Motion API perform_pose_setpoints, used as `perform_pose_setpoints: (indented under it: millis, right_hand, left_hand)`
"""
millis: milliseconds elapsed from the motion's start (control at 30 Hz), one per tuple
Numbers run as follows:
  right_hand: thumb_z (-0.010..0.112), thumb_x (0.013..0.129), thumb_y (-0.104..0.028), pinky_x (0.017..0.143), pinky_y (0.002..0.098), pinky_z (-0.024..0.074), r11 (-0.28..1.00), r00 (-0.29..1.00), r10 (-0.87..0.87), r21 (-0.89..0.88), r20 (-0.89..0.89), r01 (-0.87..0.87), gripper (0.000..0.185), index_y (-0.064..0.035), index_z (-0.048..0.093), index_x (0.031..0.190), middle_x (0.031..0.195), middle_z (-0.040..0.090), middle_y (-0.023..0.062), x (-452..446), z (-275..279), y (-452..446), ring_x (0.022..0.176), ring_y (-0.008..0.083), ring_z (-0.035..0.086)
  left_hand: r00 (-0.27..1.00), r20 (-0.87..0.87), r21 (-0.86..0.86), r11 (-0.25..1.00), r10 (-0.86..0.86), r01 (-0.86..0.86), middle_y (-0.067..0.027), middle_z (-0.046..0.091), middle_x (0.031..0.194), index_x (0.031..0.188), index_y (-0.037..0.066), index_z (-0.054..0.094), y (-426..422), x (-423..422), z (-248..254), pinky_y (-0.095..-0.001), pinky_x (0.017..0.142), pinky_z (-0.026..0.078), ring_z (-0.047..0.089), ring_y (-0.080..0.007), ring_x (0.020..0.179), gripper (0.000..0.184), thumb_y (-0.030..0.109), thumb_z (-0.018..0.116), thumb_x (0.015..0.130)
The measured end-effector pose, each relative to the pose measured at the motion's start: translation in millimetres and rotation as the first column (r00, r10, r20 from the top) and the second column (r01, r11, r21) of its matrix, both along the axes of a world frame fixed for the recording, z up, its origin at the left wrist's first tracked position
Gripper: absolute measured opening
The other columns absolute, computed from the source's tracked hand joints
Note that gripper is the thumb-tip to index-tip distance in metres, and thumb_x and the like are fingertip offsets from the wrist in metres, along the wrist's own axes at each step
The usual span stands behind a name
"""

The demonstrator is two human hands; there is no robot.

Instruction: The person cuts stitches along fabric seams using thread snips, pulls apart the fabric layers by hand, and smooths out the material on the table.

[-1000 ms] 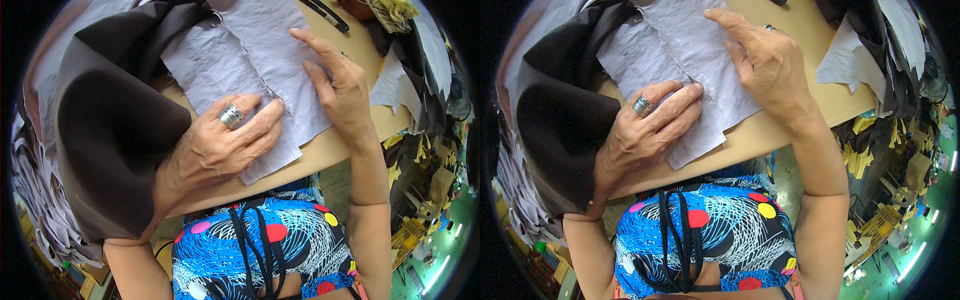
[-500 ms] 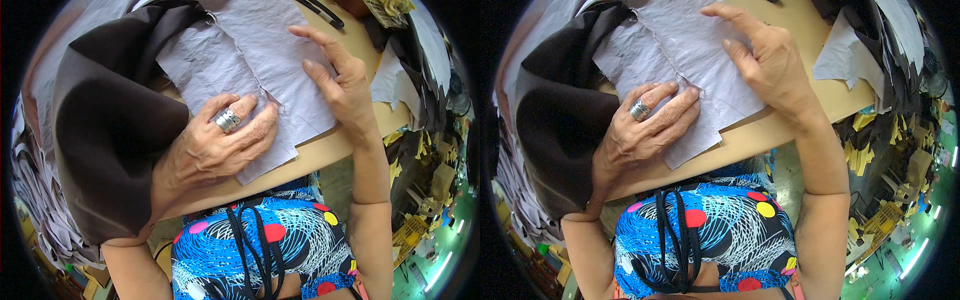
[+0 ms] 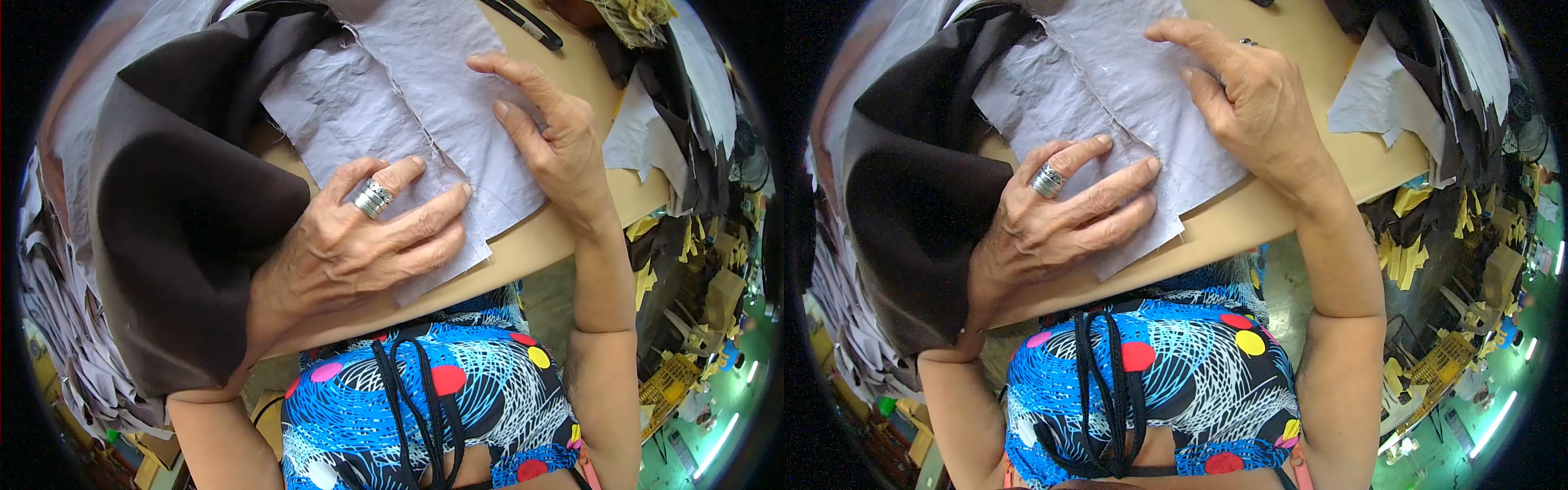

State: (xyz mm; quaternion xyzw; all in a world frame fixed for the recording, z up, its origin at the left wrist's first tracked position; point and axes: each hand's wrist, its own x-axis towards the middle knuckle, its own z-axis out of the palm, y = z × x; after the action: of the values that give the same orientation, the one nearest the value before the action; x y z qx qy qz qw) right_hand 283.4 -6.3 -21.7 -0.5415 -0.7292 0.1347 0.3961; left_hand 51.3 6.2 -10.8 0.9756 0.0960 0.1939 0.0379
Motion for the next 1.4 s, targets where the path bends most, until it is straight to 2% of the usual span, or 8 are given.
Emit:
perform_pose_setpoints:
  millis: [100, 233, 500, 733, 800, 933, 1100, 1400]
  right_hand:
    - [0.060, 0.078, 0.000, 0.061, 0.0387, 0.0480, 0.999, 0.999, -0.030, -0.034, 0.033, 0.031, 0.040, -0.0150, 0.062, 0.114, 0.079, 0.064, 0.0135, 0, 2, -1, 0.062, 0.0285, 0.061]
    - [0.060, 0.077, 0.001, 0.060, 0.0377, 0.0476, 0.997, 0.996, -0.067, -0.034, 0.056, 0.069, 0.041, -0.0149, 0.063, 0.114, 0.077, 0.064, 0.0124, -3, 5, -1, 0.061, 0.0267, 0.060]
    - [0.057, 0.078, 0.004, 0.062, 0.0339, 0.0481, 0.999, 0.994, -0.010, 0.037, -0.106, 0.014, 0.038, -0.0113, 0.065, 0.112, 0.086, 0.066, 0.0140, -1, 3, 1, 0.063, 0.0245, 0.061]
    - [0.057, 0.078, 0.002, 0.060, 0.0357, 0.0478, 0.998, 0.999, -0.036, 0.058, 0.035, 0.034, 0.038, -0.0140, 0.065, 0.111, 0.081, 0.066, 0.0121, -3, -5, 3, 0.062, 0.0254, 0.060]
    - [0.058, 0.078, 0.001, 0.060, 0.0362, 0.0476, 0.998, 0.997, -0.036, 0.056, 0.067, 0.032, 0.038, -0.0148, 0.065, 0.112, 0.080, 0.066, 0.0121, -3, -3, 2, 0.061, 0.0261, 0.060]
    - [0.058, 0.078, 0.000, 0.060, 0.0367, 0.0476, 0.993, 0.995, -0.080, -0.087, 0.062, 0.085, 0.039, -0.0149, 0.064, 0.114, 0.080, 0.066, 0.0135, -4, 7, 1, 0.062, 0.0273, 0.060]
    - [0.058, 0.078, 0.000, 0.063, 0.0374, 0.0484, 0.998, 0.998, -0.049, -0.032, -0.047, 0.048, 0.039, -0.0153, 0.064, 0.114, 0.081, 0.066, 0.0141, 0, 1, 3, 0.067, 0.0278, 0.062]
    - [0.057, 0.080, -0.001, 0.067, 0.0394, 0.0503, 0.997, 0.995, -0.012, 0.072, 0.099, 0.005, 0.034, -0.0137, 0.064, 0.112, 0.088, 0.067, 0.0140, -2, -2, 6, 0.073, 0.0317, 0.063]
  left_hand:
    - [0.990, 0.092, 0.033, 0.993, 0.111, -0.115, -0.0026, 0.061, 0.116, 0.096, 0.013, 0.062, -2, 3, -13, -0.0311, 0.083, 0.048, 0.058, -0.0206, 0.098, 0.021, 0.021, 0.057, 0.077]
    - [0.994, 0.065, 0.035, 0.996, 0.083, -0.086, -0.0080, 0.062, 0.110, 0.096, 0.006, 0.062, 1, 4, -8, -0.0317, 0.081, 0.049, 0.059, -0.0221, 0.098, 0.024, 0.017, 0.059, 0.075]
    - [0.993, 0.017, 0.015, 0.993, 0.121, -0.121, -0.0092, 0.062, 0.117, 0.103, 0.006, 0.061, -3, 6, -3, -0.0333, 0.082, 0.050, 0.061, -0.0237, 0.101, 0.034, 0.011, 0.063, 0.070]
    - [0.998, 0.021, -0.096, 0.994, 0.055, -0.053, -0.0085, 0.059, 0.120, 0.104, 0.007, 0.060, 3, 6, -1, -0.0327, 0.081, 0.050, 0.060, -0.0230, 0.097, 0.037, 0.011, 0.062, 0.067]
    - [0.992, 0.037, -0.133, 0.985, 0.120, -0.114, -0.0088, 0.059, 0.119, 0.106, 0.005, 0.061, 1, 7, -2, -0.0322, 0.082, 0.050, 0.059, -0.0230, 0.098, 0.040, 0.010, 0.063, 0.066]
    - [0.987, 0.026, -0.126, 0.980, 0.158, -0.153, -0.0093, 0.059, 0.117, 0.109, 0.001, 0.063, 1, 7, -4, -0.0318, 0.082, 0.050, 0.060, -0.0231, 0.097, 0.046, 0.008, 0.065, 0.063]
    - [0.977, 0.038, -0.083, 0.976, 0.207, -0.204, -0.0090, 0.060, 0.114, 0.108, 0.001, 0.063, -1, 12, -3, -0.0320, 0.081, 0.051, 0.060, -0.0226, 0.096, 0.041, 0.009, 0.062, 0.067]
    - [0.979, 0.050, -0.015, 0.981, 0.196, -0.195, -0.0087, 0.057, 0.112, 0.107, 0.005, 0.062, -1, 11, -6, -0.0300, 0.079, 0.050, 0.059, -0.0206, 0.094, 0.034, 0.014, 0.055, 0.075]
